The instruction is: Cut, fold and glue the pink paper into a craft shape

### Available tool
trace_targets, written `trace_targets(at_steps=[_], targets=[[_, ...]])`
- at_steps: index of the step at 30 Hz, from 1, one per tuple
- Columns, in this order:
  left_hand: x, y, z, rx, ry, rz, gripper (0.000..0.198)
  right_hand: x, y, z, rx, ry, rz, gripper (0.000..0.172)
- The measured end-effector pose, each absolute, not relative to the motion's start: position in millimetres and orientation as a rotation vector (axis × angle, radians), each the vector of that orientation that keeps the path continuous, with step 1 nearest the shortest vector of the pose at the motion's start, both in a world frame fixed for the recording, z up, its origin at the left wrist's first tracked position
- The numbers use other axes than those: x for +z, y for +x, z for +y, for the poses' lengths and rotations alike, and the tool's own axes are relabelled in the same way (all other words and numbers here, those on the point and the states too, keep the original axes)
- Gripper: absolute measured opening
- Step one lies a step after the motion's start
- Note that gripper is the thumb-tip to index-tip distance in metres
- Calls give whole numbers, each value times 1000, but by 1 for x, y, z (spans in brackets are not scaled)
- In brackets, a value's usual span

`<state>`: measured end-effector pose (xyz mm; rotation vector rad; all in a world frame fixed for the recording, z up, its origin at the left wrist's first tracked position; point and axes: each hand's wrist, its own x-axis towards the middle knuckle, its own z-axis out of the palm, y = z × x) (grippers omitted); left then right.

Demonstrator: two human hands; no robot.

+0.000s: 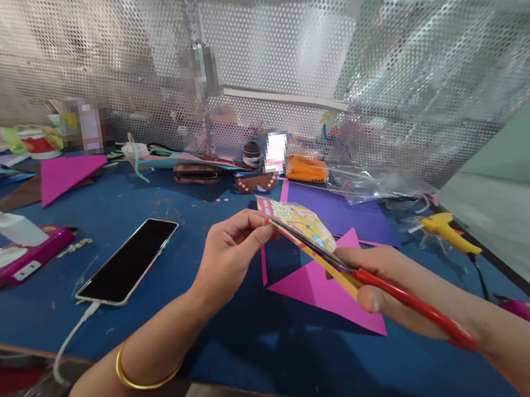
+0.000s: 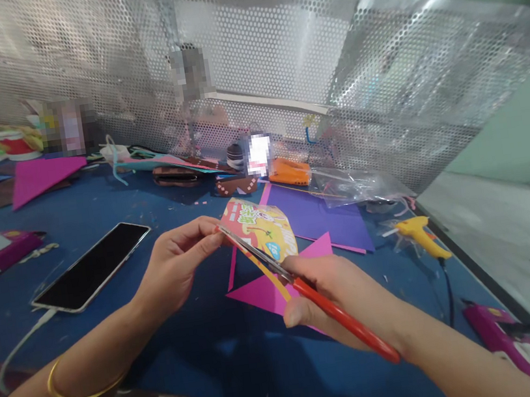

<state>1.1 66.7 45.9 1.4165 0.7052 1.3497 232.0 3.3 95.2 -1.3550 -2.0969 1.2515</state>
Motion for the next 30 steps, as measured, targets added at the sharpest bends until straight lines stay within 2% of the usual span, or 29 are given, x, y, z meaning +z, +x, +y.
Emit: trace_targets(at_steps=[3, 12, 15, 30], targets=[[47, 0, 66, 1349, 1425, 696, 15, 94, 233, 3, 1218, -1359, -2120, 77], [46, 1, 66, 1315, 1416, 690, 16, 94, 238, 4, 1024, -1357, -2286, 70], [45, 2, 67, 1307, 1414, 703, 16, 95, 237, 4, 977, -1361, -2312, 74], [47, 2, 67, 1300, 1425, 690, 14, 91, 234, 2, 1227, -1399, -2097, 73]])
